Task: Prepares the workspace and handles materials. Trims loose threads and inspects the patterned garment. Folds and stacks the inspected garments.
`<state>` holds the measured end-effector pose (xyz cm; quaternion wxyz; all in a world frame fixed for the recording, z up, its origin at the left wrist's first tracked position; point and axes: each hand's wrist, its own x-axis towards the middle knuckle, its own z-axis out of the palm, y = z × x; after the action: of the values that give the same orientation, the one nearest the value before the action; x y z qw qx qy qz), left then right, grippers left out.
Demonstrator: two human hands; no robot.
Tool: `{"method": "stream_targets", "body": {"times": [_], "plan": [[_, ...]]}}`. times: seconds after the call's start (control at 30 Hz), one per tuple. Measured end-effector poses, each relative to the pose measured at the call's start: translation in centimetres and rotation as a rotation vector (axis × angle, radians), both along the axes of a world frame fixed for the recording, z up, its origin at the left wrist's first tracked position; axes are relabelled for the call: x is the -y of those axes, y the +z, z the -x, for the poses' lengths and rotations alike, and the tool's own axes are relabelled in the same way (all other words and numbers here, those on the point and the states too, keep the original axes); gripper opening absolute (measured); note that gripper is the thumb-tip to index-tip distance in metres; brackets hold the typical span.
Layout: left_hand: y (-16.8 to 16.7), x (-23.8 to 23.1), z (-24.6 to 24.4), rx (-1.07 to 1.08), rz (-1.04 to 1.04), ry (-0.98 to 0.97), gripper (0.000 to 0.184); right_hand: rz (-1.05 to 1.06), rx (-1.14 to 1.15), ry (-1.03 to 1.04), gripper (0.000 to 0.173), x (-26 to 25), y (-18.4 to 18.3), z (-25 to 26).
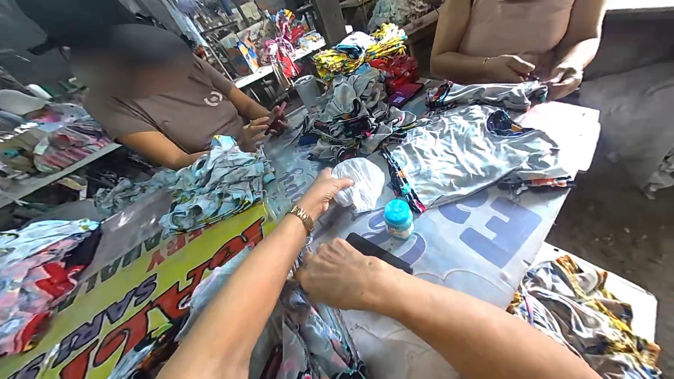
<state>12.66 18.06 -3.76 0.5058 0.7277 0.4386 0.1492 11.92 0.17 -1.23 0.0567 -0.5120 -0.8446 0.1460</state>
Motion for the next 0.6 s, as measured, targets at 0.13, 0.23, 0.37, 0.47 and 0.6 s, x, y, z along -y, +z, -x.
{"method": "stream_targets", "body": {"times": [0.13,0.23,0.37,0.47,0.6], "plan": [[1.3,-0.7,-0.9,-0.376,-0.611,-0.106,0.073,0.0,0.03,0.008,0.023,0.0,-0.3,0.3],[0.1,1.2,-0.5,-0.334,-1.023,-0.321,0.054,0.005,0.05,0.024,0.02,0.0,-0.4,0.6],[-3.8,1.1,0.0,-0.411,-1.133,-0.729,0.059,0.024,0.074,0.042,0.022,0.0,-0.6,0.9],[-2.8,1.2,0.1,-0.45,-0.992,-0.738,0.06,-0.001,0.058,0.036,0.023,-0.2,-1.0,0.9],[2.9,2.4,3.7,-0.366,-0.967,-0.6,0.06,0.016,0.038,0.023,0.033,-0.3,-1.2,1.1]]}}
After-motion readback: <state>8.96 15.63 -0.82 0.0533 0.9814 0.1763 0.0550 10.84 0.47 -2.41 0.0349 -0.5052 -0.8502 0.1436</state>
